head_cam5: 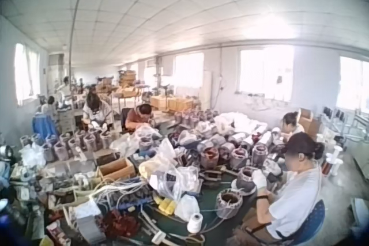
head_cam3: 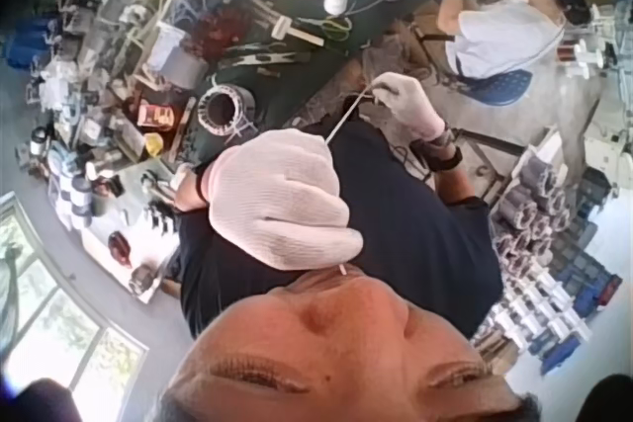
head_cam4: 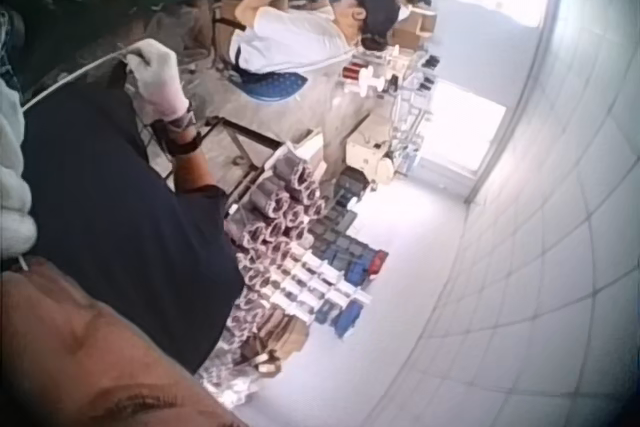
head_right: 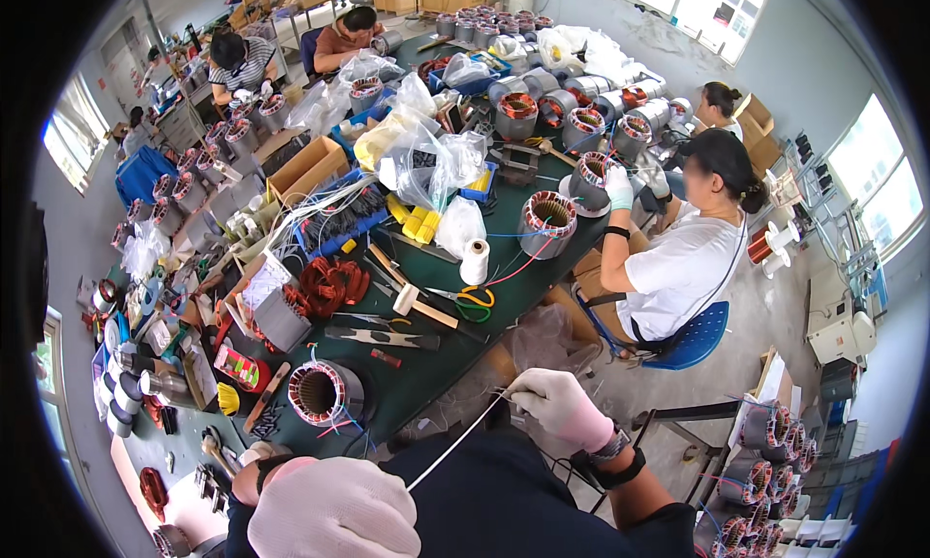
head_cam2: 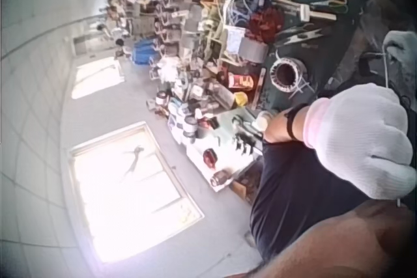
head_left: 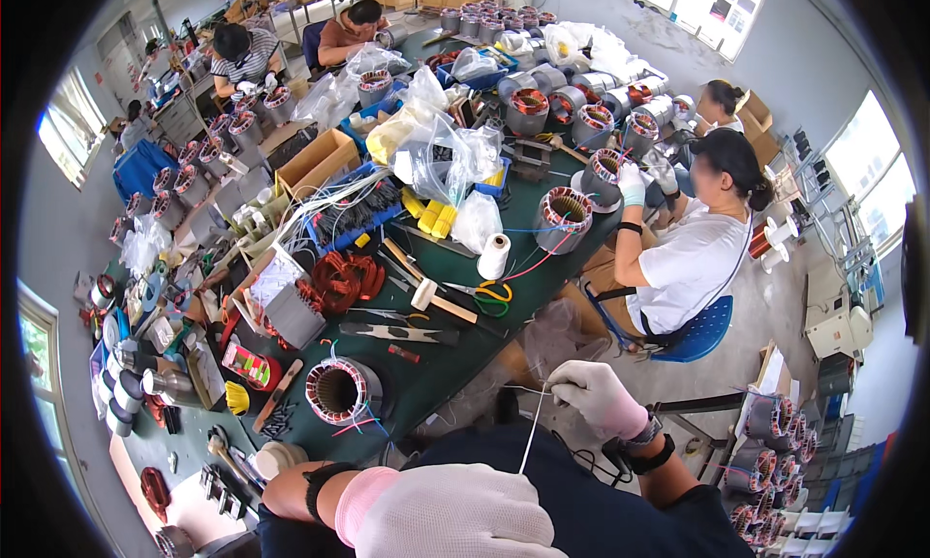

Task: Manually assemble and wire motor stators using a mallet and hand tools.

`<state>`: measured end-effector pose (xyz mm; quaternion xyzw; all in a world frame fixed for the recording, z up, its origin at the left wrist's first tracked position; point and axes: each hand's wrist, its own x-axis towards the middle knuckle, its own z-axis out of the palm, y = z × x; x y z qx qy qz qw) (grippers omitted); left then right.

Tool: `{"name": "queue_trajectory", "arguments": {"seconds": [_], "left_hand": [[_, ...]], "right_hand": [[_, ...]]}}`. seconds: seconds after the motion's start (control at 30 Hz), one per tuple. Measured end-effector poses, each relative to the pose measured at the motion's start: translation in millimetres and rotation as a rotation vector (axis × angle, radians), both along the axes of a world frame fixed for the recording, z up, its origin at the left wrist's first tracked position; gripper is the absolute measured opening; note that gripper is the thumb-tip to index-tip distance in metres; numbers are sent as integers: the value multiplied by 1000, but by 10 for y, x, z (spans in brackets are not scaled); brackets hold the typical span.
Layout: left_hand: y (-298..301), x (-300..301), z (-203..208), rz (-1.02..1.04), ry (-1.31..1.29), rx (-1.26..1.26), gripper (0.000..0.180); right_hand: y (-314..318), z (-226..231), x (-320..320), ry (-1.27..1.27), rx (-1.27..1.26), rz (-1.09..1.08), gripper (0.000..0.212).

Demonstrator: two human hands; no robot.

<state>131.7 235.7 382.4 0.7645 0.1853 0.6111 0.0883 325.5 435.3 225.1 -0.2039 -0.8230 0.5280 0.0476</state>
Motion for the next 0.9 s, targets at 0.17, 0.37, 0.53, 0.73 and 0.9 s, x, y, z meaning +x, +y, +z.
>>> {"name": "queue_trajectory", "arguments": {"seconds": [0.17, 0.37, 0.53, 0.73, 0.9], "left_hand": [[46, -355, -263, -218, 351, -299, 22], [327, -226, -726, 573, -387, -907, 5], [414, -202, -941, 593, -416, -816, 15], [395, -200, -906, 523, -443, -810, 19], [384, -202, -888, 501, -458, -825, 19]], "right_hand": [[91, 68, 1, 176, 132, -7, 13], [-193, 713, -341, 350, 152, -315, 20], [-283, 793, -506, 539, 529, -228, 15], [-312, 790, -569, 592, 646, -252, 14], [-325, 796, -566, 599, 674, -267, 15]]}}
